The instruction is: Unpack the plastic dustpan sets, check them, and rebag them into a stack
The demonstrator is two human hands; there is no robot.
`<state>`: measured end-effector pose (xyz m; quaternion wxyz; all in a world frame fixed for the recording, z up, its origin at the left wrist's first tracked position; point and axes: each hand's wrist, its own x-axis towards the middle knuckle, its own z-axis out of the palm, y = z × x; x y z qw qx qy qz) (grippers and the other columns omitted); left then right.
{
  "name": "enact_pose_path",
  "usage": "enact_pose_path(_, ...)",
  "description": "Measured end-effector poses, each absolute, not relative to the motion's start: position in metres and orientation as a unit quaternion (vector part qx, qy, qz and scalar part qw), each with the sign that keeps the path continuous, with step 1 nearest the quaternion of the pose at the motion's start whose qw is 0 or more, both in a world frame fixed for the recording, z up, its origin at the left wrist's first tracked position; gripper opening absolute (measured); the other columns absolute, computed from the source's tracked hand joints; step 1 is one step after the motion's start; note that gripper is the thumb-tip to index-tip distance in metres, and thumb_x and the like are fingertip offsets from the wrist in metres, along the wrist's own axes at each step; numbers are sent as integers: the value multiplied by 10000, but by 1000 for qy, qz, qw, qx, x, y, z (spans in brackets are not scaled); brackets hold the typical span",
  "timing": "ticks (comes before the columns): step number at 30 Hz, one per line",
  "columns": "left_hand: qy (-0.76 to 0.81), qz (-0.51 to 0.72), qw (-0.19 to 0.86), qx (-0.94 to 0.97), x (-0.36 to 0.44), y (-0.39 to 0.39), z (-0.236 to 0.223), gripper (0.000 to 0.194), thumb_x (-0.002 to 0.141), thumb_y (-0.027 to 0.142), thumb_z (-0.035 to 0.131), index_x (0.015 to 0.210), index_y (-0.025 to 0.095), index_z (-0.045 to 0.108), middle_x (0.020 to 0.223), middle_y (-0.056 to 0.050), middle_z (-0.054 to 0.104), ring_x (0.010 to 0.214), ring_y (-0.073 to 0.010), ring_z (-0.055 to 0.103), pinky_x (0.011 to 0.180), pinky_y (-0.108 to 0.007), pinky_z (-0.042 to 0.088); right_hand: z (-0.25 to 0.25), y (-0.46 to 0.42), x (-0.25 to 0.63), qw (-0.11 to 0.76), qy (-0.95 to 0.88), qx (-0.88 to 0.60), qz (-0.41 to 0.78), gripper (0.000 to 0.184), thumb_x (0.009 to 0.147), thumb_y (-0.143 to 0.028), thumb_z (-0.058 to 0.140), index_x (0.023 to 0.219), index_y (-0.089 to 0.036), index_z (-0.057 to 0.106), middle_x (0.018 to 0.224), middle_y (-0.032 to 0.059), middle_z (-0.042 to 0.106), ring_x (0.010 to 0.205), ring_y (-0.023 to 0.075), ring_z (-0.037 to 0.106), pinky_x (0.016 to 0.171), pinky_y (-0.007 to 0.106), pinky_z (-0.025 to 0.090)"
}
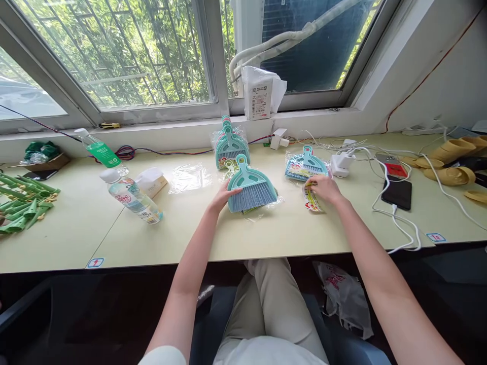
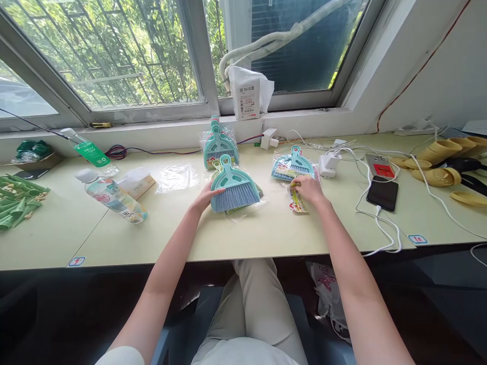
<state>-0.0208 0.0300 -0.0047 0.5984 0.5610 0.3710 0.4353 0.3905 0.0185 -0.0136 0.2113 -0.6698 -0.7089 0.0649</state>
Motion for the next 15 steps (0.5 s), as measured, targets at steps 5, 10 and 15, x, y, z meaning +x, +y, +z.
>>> enact_pose_path(5,386,465,589,536,-21,33,-9,655,681,388,828,1264,214,585,1252,-125,647,1156,-299,620,998,-474,497,5,10,365,424,-650,-618,124,260,810,-424,654,859,-178,722,906,82,715,840,224,616,759,355,469)
enact_pose_path(10,388,486,589,516,-17,36,-13,662,703,477,803,1263,213,569,1236,-131,648,1165,-316,619,1015,-512,487,42,7,290,503,-628,-496,324,458,800,-636,625,955,-211,695,813,44,690,573,128,526,521,265,413)
enact_pose_path(15,377,507,608,480,-18,33,-11,733,652,588,804,1224,225,525,1184,-107,657,1131,-319,635,1011,-519,485,36,16,199,386,-688,-592,163,320,860,-530,620,903,-227,716,787,62,726,680,203,630,585,288,421)
